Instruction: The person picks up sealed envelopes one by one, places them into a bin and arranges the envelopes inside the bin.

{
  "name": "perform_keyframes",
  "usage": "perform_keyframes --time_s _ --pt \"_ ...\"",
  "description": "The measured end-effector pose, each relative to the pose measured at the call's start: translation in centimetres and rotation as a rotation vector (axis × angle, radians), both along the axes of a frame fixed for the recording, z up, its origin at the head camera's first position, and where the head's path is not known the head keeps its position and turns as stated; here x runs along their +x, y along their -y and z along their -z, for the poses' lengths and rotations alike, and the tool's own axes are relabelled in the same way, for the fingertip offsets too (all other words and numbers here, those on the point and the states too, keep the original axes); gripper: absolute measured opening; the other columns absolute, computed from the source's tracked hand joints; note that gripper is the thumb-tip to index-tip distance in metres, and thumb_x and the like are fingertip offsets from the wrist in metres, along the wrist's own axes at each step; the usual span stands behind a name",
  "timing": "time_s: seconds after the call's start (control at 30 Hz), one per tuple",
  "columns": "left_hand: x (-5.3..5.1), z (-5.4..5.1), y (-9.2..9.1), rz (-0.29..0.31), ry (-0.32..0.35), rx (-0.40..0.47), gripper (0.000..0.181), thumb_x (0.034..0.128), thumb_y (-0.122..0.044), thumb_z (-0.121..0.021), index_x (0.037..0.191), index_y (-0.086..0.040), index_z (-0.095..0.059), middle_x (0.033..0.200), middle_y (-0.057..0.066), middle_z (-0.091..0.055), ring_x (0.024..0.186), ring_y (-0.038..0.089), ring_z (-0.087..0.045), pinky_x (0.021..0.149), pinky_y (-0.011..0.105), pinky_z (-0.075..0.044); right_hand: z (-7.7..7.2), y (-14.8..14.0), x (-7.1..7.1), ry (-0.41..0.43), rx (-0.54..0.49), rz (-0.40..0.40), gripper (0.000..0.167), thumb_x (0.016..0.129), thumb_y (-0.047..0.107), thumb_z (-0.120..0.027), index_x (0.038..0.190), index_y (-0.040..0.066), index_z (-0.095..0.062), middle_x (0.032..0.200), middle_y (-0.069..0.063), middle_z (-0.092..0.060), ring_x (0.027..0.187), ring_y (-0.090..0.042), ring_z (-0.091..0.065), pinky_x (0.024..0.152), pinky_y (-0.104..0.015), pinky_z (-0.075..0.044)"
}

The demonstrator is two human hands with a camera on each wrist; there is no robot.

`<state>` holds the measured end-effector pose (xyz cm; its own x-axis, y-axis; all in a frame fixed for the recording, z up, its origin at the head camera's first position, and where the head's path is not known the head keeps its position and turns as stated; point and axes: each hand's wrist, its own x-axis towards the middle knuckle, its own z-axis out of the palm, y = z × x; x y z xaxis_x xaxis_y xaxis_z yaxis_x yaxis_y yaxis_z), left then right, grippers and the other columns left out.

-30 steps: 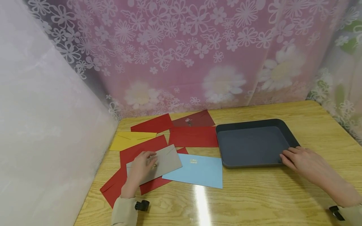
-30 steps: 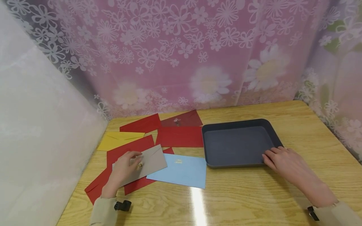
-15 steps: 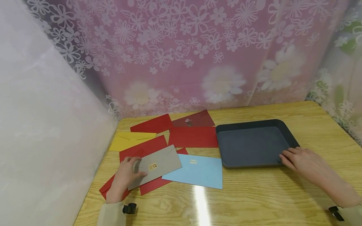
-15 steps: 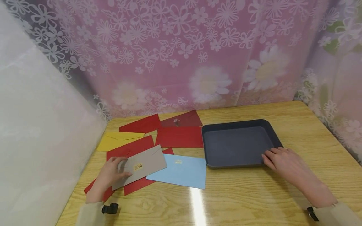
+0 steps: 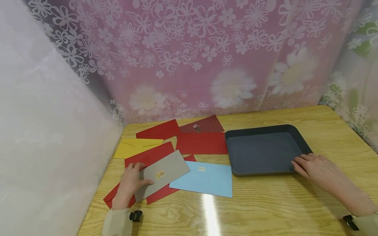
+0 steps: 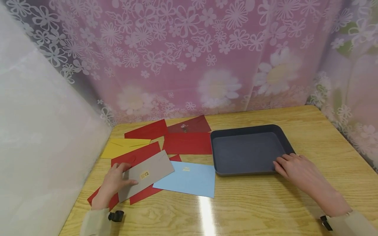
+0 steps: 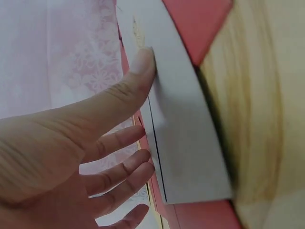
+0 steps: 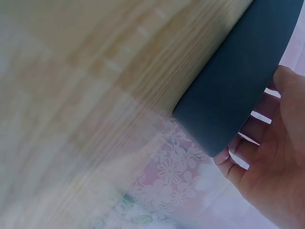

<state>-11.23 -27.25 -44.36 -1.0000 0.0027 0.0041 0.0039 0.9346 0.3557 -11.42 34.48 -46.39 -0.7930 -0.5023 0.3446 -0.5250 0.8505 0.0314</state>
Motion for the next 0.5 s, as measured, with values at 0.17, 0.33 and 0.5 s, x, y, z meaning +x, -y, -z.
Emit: perform_keyframes --time_s 0.17,0.33,0.5 --pt "-0.29 0.06 0.16 -0.028 0.007 -0.005 0.066 0.0681 -0.031 -0.096 0.112 0.004 -0.061 0.104 0.019 -0.058 0.096 0.035 -0.055 0.081 0.059 -0.046 -0.04 -0.02 -0.04 0.011 0.005 0.004 0.011 0.089 0.016 -0.074 0.09 0.005 -0.074 0.082 -0.005 -0.067 0.072 -0.029 -0.064 0.067 -0.051 -0.054" --pt "-0.66 0.26 0.42 -0.037 0.027 -0.003 0.066 0.0674 -0.034 -0.096 0.106 0.004 -0.058 0.096 0.015 -0.056 0.091 0.031 -0.052 0.078 0.054 -0.046 -0.03 -0.05 -0.07 0.002 0.005 0.001 0.01 0.089 0.017 -0.074 0.088 0.006 -0.073 0.081 -0.004 -0.066 0.071 -0.029 -0.063 0.066 -0.051 -0.053" --pt "-0.97 0.31 0.71 -0.039 0.029 0.008 0.07 0.0652 -0.035 -0.097 0.103 0.003 -0.053 0.089 0.013 -0.054 0.084 0.028 -0.051 0.073 0.049 -0.043 -0.06 -0.04 -0.05 -0.001 0.016 -0.003 0.011 0.089 0.017 -0.074 0.089 0.006 -0.074 0.082 -0.006 -0.067 0.071 -0.029 -0.064 0.067 -0.051 -0.054"
